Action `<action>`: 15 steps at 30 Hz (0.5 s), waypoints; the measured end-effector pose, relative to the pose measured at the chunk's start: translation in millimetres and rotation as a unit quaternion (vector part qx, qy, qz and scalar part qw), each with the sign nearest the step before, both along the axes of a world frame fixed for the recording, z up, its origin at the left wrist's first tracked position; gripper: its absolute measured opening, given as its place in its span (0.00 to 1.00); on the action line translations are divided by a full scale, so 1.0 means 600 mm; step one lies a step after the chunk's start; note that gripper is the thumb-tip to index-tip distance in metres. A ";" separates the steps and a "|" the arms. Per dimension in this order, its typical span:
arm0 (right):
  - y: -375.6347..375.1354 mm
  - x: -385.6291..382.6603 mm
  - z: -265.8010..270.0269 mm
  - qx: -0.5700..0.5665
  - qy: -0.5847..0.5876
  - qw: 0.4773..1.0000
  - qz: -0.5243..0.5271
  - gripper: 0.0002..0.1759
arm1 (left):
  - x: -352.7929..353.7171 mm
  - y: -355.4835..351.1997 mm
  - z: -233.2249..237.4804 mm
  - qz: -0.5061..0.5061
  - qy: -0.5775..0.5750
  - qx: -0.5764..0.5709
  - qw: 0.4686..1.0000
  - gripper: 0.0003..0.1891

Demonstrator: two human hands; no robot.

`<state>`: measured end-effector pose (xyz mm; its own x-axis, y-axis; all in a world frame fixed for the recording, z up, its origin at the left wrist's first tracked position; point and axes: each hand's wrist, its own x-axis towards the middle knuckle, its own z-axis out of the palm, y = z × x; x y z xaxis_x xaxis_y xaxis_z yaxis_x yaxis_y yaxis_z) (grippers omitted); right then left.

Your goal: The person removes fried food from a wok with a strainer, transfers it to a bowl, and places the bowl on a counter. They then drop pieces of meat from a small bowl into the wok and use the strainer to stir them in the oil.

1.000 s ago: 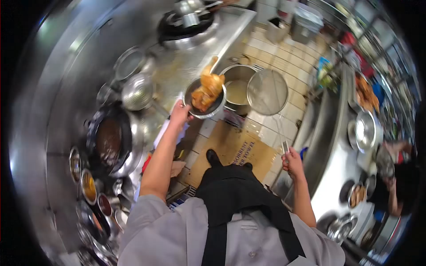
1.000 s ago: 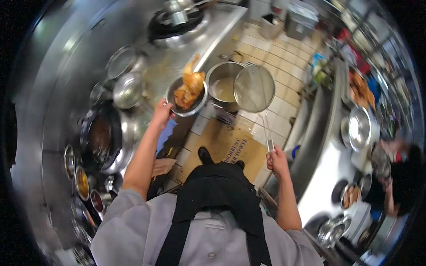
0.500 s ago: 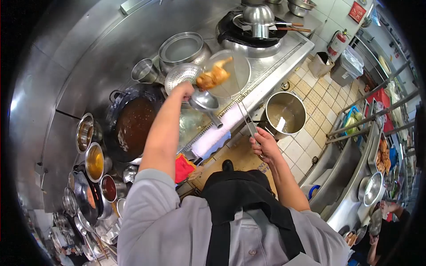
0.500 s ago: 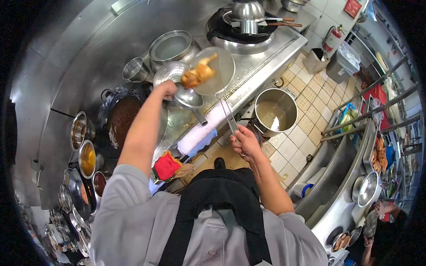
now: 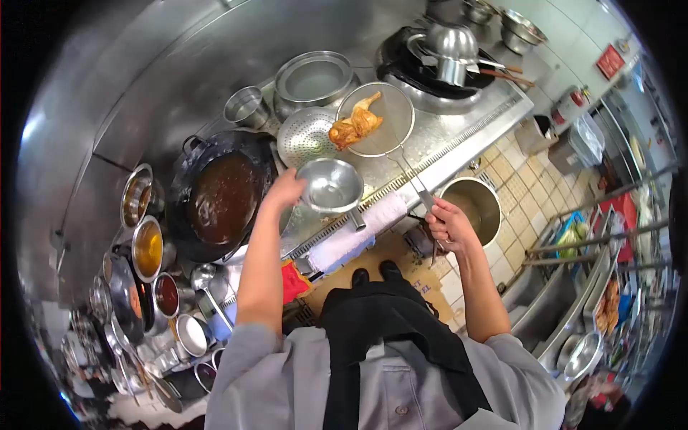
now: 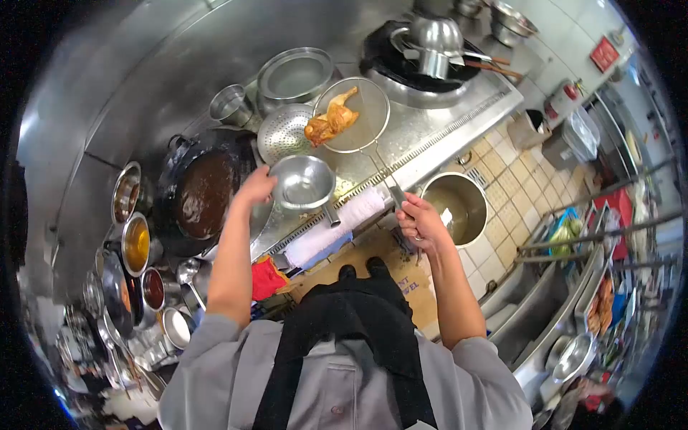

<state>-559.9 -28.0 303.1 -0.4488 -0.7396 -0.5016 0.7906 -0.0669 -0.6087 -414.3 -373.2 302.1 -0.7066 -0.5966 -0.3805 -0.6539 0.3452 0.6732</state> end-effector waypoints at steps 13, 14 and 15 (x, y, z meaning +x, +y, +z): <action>-0.269 -0.058 0.076 -0.099 -0.129 0.939 0.304 0.10 | 0.378 0.334 -0.041 0.465 0.261 0.243 0.810 0.15; -0.299 -0.049 0.075 -0.111 -0.136 0.925 0.336 0.09 | 0.401 0.361 -0.060 0.477 0.298 0.228 0.795 0.16; -0.325 -0.033 0.072 -0.109 -0.136 0.920 0.351 0.09 | 0.421 0.391 -0.072 0.489 0.303 0.224 0.787 0.16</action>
